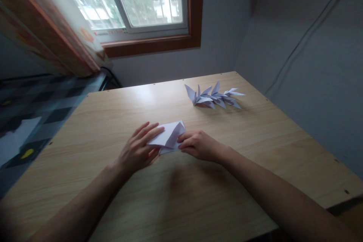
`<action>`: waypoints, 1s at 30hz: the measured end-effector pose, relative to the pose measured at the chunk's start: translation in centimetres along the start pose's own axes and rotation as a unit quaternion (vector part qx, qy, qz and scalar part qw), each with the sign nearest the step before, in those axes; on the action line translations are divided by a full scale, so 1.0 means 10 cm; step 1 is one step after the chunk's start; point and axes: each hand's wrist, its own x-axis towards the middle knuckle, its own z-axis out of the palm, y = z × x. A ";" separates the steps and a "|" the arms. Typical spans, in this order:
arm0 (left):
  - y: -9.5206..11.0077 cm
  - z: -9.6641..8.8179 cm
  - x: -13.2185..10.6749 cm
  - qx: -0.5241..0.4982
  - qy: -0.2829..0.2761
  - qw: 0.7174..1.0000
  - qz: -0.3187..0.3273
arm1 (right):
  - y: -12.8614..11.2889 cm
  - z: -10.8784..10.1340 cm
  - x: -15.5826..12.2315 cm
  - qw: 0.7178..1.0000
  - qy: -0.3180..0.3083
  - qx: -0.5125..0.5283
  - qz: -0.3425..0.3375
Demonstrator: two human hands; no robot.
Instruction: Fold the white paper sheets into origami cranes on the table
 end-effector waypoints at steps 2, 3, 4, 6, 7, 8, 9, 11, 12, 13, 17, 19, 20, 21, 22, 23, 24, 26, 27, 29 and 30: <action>0.00 0.03 0.01 -0.020 0.029 0.999 -0.007 | -0.03 0.00 0.00 1.000 -0.006 0.026 0.002; 0.00 0.05 0.01 -0.026 0.044 0.999 -0.019 | -0.04 -0.01 0.01 0.999 -0.006 0.038 0.003; 0.01 0.07 0.02 -0.029 0.053 0.998 -0.033 | -0.06 -0.01 0.01 0.999 -0.006 0.050 0.006; 0.04 0.10 0.03 -0.024 0.059 0.996 -0.062 | -0.08 -0.03 0.02 0.998 -0.007 0.068 0.013; 0.05 0.11 0.04 -0.018 0.058 0.995 -0.075 | -0.09 -0.04 0.02 0.997 -0.008 0.072 0.017; 0.07 0.12 0.04 -0.011 0.055 0.995 -0.088 | -0.10 -0.04 0.03 0.997 -0.009 0.071 0.020; 0.08 0.13 0.05 -0.005 0.053 0.994 -0.100 | -0.10 -0.05 0.03 0.998 -0.009 0.066 0.022; 0.09 0.16 0.05 0.002 0.047 0.991 -0.124 | -0.11 -0.05 0.03 0.998 -0.002 0.053 0.023; 0.09 0.17 0.05 0.004 0.043 0.990 -0.134 | -0.11 -0.04 0.03 0.999 0.003 0.047 0.020; 0.08 0.18 0.04 0.005 0.037 0.989 -0.142 | -0.11 -0.03 0.03 0.999 0.007 0.043 0.015; 0.05 0.22 0.02 0.004 0.031 0.986 -0.163 | -0.14 0.01 0.04 1.000 0.011 0.011 -0.022; 0.03 0.23 0.01 -0.002 0.044 0.984 -0.172 | -0.15 0.02 0.05 0.999 0.003 -0.022 -0.049; 0.03 0.24 0.01 -0.007 0.055 0.982 -0.180 | -0.15 0.03 0.05 0.997 -0.002 -0.035 -0.062; 0.02 0.25 0.01 -0.016 0.067 0.979 -0.193 | -0.16 0.03 0.06 0.996 -0.006 -0.044 -0.072; 0.02 0.25 0.01 -0.029 0.078 0.974 -0.211 | -0.16 0.03 0.06 0.996 -0.009 -0.047 -0.077; 0.01 0.26 0.01 -0.047 0.086 0.968 -0.233 | -0.15 0.04 0.06 0.996 -0.010 -0.045 -0.078; 0.01 0.26 0.02 -0.069 0.088 0.960 -0.256 | -0.15 0.04 0.06 0.996 -0.010 -0.041 -0.075; -0.01 0.26 0.03 -0.112 0.076 0.946 -0.296 | -0.14 0.04 0.07 0.997 -0.010 -0.027 -0.066; -0.02 0.26 0.04 -0.126 0.062 0.941 -0.307 | -0.14 0.05 0.07 0.998 -0.012 -0.019 -0.062; -0.04 0.26 0.04 -0.132 0.032 0.939 -0.315 | -0.13 0.07 0.07 0.998 -0.015 -0.005 -0.061; -0.05 0.25 0.05 -0.125 0.019 0.941 -0.314 | -0.12 0.08 0.06 0.998 -0.016 -0.001 -0.062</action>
